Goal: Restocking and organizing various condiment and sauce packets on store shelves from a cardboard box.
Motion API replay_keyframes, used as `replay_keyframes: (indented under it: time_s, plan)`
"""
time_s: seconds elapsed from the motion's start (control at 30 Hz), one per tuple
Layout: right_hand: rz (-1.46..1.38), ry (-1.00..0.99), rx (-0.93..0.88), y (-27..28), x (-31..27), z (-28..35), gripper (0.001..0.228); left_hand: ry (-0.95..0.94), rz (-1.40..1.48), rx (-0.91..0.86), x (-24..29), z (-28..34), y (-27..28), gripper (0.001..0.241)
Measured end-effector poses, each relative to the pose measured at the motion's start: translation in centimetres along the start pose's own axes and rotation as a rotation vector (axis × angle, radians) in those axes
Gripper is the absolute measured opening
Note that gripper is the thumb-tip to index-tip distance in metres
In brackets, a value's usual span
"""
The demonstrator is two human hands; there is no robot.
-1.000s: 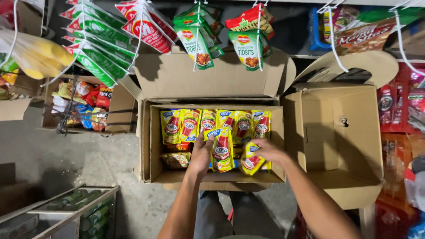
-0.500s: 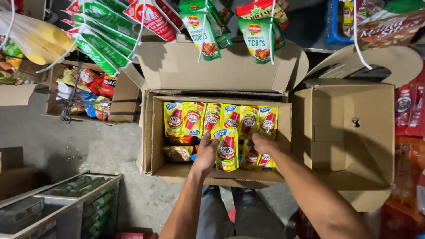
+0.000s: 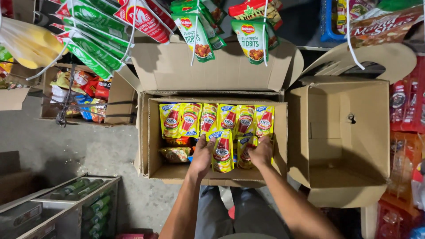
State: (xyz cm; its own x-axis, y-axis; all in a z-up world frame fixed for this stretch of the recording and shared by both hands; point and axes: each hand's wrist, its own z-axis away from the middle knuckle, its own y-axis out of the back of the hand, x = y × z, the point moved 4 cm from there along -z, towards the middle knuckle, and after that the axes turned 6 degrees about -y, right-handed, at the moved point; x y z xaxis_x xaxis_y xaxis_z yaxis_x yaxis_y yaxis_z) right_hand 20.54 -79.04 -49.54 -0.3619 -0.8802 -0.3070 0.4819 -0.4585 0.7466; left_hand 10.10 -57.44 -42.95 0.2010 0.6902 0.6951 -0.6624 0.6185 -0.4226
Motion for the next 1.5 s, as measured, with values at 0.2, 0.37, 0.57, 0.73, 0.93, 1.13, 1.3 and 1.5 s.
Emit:
replay_keyframes:
  time_s: [0.2, 0.37, 0.57, 0.73, 0.93, 1.13, 1.3, 1.5]
  plan:
    - [0.113, 0.020, 0.053, -5.8, 5.4, -3.4, 0.067, 0.008, -0.052, -0.013, 0.0, -0.8, -0.3, 0.038]
    - [0.214, -0.019, -0.150, -7.3, 6.9, -4.4, 0.045, 0.046, 0.017, -0.013, -0.7, -1.6, -1.2, 0.041]
    - [0.222, 0.030, -0.290, -7.1, 6.4, -5.0, 0.027, 0.020, 0.000, -0.064, 0.7, -1.3, -3.0, 0.047]
    - [0.223, 0.218, -0.140, -7.6, 7.3, -4.3, 0.029, 0.044, -0.012, -0.081, -0.5, -1.0, -2.3, 0.049]
    - [0.307, 0.028, -0.176, -6.9, 6.3, -4.0, 0.023, 0.056, -0.024, -0.050, -1.1, -0.9, -1.9, 0.050]
    - [0.149, 0.015, -0.178, -2.5, 3.7, -0.4, 0.040, 0.040, 0.067, -0.116, -0.8, -0.6, -2.2, 0.046]
    - [0.196, 0.004, -0.153, -3.2, 4.3, -1.5, 0.041, 0.078, 0.060, -0.111, -0.3, -0.3, -2.4, 0.046]
    - [0.345, 0.015, -0.178, -7.4, 8.5, -4.1, 0.032, 0.123, 0.103, -0.047, -3.2, -1.7, -1.0, 0.045]
